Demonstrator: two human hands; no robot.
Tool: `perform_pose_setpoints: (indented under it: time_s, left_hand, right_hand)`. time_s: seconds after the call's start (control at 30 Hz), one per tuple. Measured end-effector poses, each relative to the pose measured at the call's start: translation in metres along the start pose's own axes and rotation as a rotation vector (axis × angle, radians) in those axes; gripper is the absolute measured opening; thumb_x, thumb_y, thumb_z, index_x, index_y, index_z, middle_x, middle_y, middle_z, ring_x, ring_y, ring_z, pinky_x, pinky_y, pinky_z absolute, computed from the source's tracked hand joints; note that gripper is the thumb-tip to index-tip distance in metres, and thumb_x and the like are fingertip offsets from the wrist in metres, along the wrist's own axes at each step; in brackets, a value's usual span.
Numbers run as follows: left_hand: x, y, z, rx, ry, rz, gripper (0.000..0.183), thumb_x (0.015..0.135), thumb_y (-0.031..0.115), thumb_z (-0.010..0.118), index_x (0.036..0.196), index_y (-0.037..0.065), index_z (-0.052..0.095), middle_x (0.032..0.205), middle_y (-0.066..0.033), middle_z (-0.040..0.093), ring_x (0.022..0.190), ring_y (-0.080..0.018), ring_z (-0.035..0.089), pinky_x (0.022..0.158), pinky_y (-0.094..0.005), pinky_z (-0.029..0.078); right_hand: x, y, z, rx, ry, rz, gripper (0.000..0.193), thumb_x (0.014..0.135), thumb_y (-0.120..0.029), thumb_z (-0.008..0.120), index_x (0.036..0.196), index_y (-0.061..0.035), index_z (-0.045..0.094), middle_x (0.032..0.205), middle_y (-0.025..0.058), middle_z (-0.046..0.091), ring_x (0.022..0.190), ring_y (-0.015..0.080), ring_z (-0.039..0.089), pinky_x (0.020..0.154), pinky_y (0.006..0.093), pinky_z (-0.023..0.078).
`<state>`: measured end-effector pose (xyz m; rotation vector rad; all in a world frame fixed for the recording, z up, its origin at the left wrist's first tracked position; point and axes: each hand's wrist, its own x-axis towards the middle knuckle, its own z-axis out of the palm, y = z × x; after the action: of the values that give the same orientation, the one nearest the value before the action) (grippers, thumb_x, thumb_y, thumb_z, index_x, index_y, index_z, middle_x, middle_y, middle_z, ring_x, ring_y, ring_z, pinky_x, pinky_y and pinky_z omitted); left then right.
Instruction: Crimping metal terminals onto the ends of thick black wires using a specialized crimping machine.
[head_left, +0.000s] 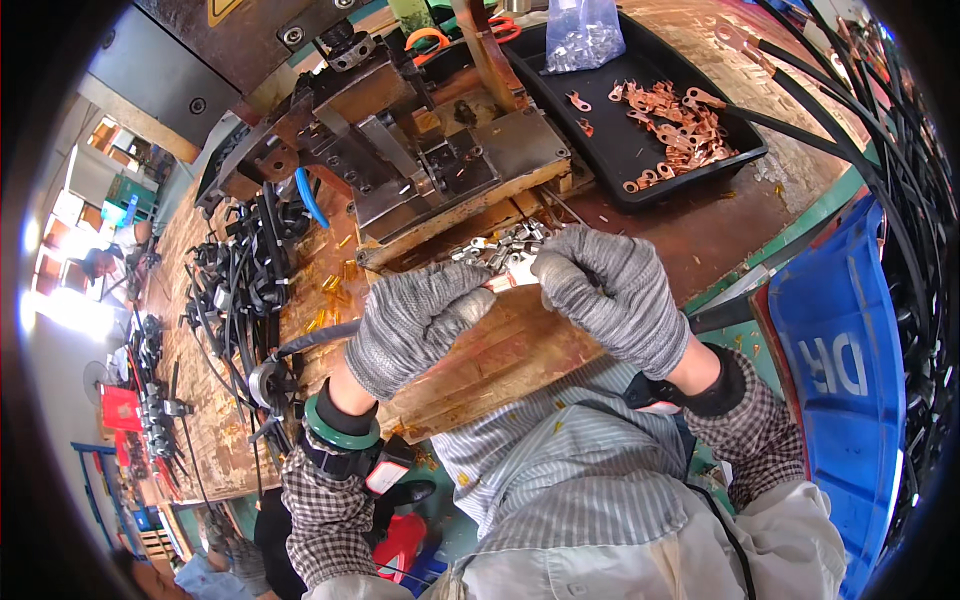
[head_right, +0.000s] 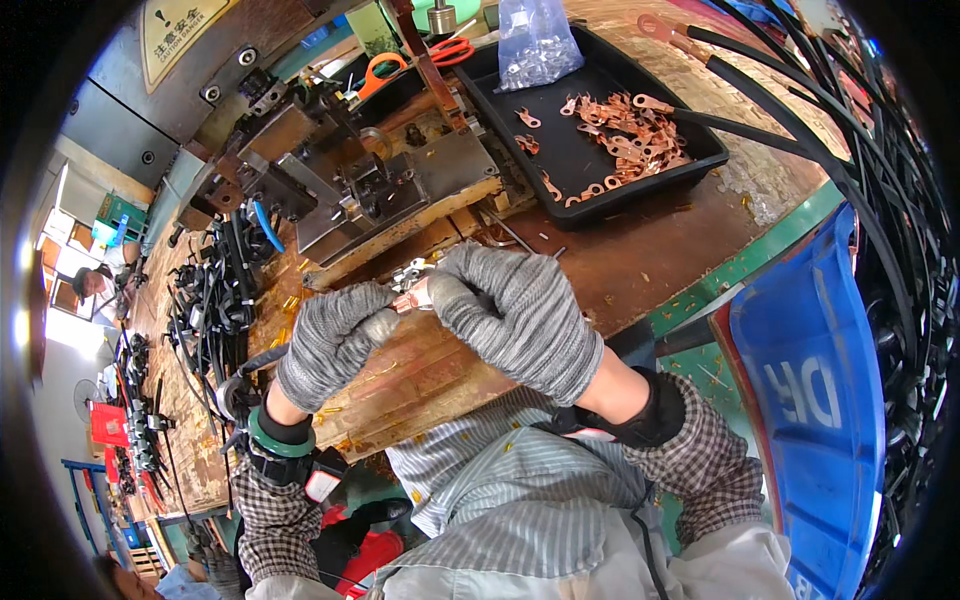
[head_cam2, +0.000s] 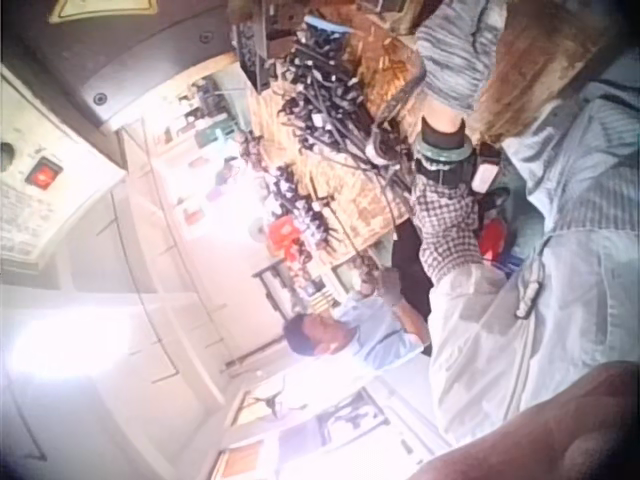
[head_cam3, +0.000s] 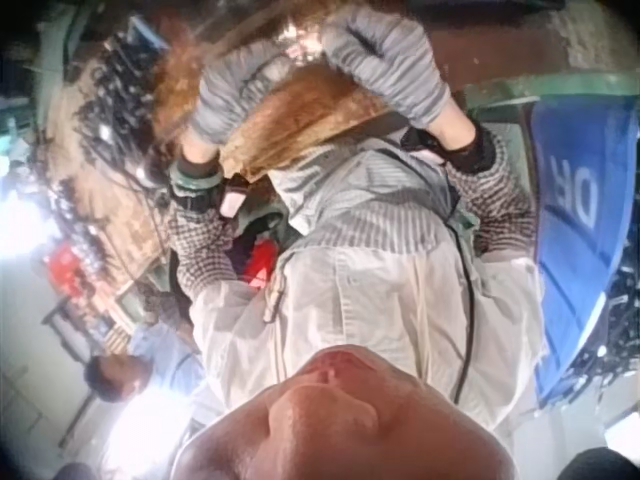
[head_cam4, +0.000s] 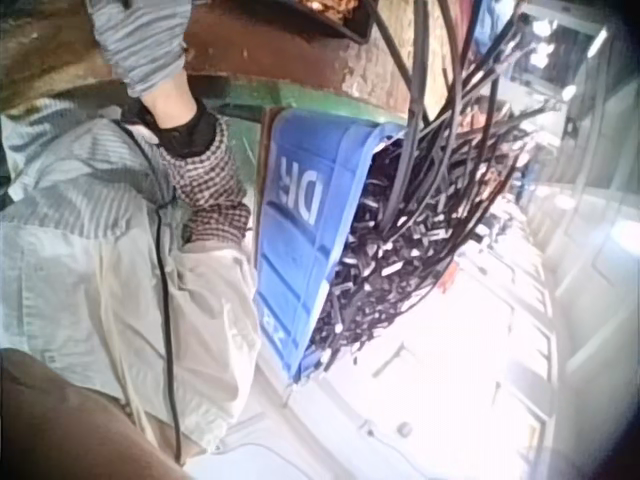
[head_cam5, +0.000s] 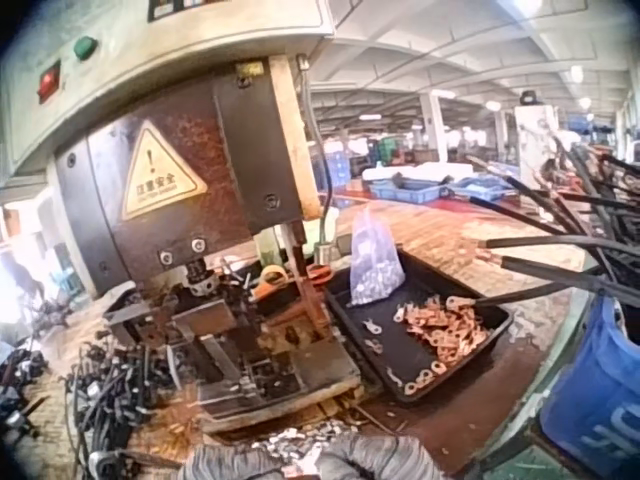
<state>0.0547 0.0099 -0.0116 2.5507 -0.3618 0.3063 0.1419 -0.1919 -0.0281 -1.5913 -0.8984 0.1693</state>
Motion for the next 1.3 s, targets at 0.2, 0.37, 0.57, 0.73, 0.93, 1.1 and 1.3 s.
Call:
perform_pose_setpoints:
  time_s: [0.2,0.37,0.57,0.73,0.93,1.1,1.3]
  left_hand:
    - [-0.007,-0.001,0.007,0.010,-0.044,0.090,0.021,0.080,0.017,0.061,0.097,0.004,0.061,0.083,-0.0132,0.062,0.074,-0.0299,0.061,0.066,-0.0343,0.048]
    - [-0.010,-0.007,0.009,0.029,-0.043,0.090,0.022,0.080,0.018,0.060,0.097,0.005,0.061,0.086,-0.0127,0.062,0.077,-0.0300,0.060,0.067,-0.0351,0.048]
    - [-0.016,0.006,0.007,-0.006,-0.130,-0.017,0.027,0.083,0.028,0.055,0.098,0.006,0.059,0.081,-0.0140,0.059,0.072,-0.0307,0.058,0.063,-0.0374,0.045]
    - [-0.027,0.020,0.004,0.207,0.153,0.022,0.053,0.077,0.039,0.060,0.121,0.011,0.048,0.112,-0.0165,0.052,0.101,-0.0337,0.050,0.086,-0.0409,0.042]
    - [-0.152,-0.057,-0.052,0.919,0.561,-0.786,0.063,0.068,0.035,0.071,0.120,0.007,0.048,0.111,-0.0181,0.052,0.102,-0.0331,0.051,0.084,-0.0416,0.043]
    - [-0.194,-0.072,-0.076,0.594,0.362,-1.175,0.058,0.071,0.029,0.071,0.117,0.000,0.049,0.094,-0.0165,0.061,0.082,-0.0268,0.060,0.072,-0.0374,0.049]
    - [-0.175,-0.019,-0.075,-0.175,0.750,-1.018,0.039,0.078,0.014,0.067,0.110,-0.001,0.051,0.084,-0.0099,0.062,0.069,-0.0133,0.061,0.058,-0.0234,0.051]
  right_hand:
    - [-0.012,0.005,0.012,-0.012,0.071,-0.002,0.013,0.080,-0.011,0.058,0.087,-0.0002,0.060,0.074,0.0145,0.060,0.065,0.0277,0.060,0.058,0.0328,0.046]
    - [-0.019,0.008,0.021,0.064,0.089,0.063,0.016,0.080,-0.012,0.059,0.090,0.0006,0.061,0.080,0.0149,0.063,0.070,0.0290,0.061,0.063,0.0322,0.048]
    - [-0.021,-0.003,0.021,-0.071,0.081,0.020,0.016,0.084,-0.013,0.054,0.092,-0.0011,0.060,0.067,0.0119,0.059,0.058,0.0234,0.058,0.057,0.0309,0.045]
    - [-0.036,0.006,0.023,0.247,0.196,0.261,0.024,0.088,-0.026,0.055,0.093,-0.0024,0.056,0.063,0.0016,0.056,0.052,0.0054,0.051,0.046,0.0185,0.042]
    - [-0.041,0.021,0.026,0.229,0.217,0.320,0.025,0.087,-0.029,0.055,0.088,-0.0034,0.057,0.063,0.0024,0.056,0.052,0.0062,0.052,0.047,0.0183,0.042]
    - [-0.035,0.027,0.032,0.287,0.278,0.288,0.025,0.086,-0.028,0.057,0.087,-0.0031,0.057,0.062,0.0024,0.055,0.049,0.0066,0.049,0.045,0.0199,0.039]
    - [-0.027,0.023,-0.018,0.542,0.367,-0.017,0.042,0.086,-0.031,0.055,0.115,-0.0012,0.046,0.082,0.0052,0.056,0.072,0.0111,0.053,0.058,0.0234,0.042]
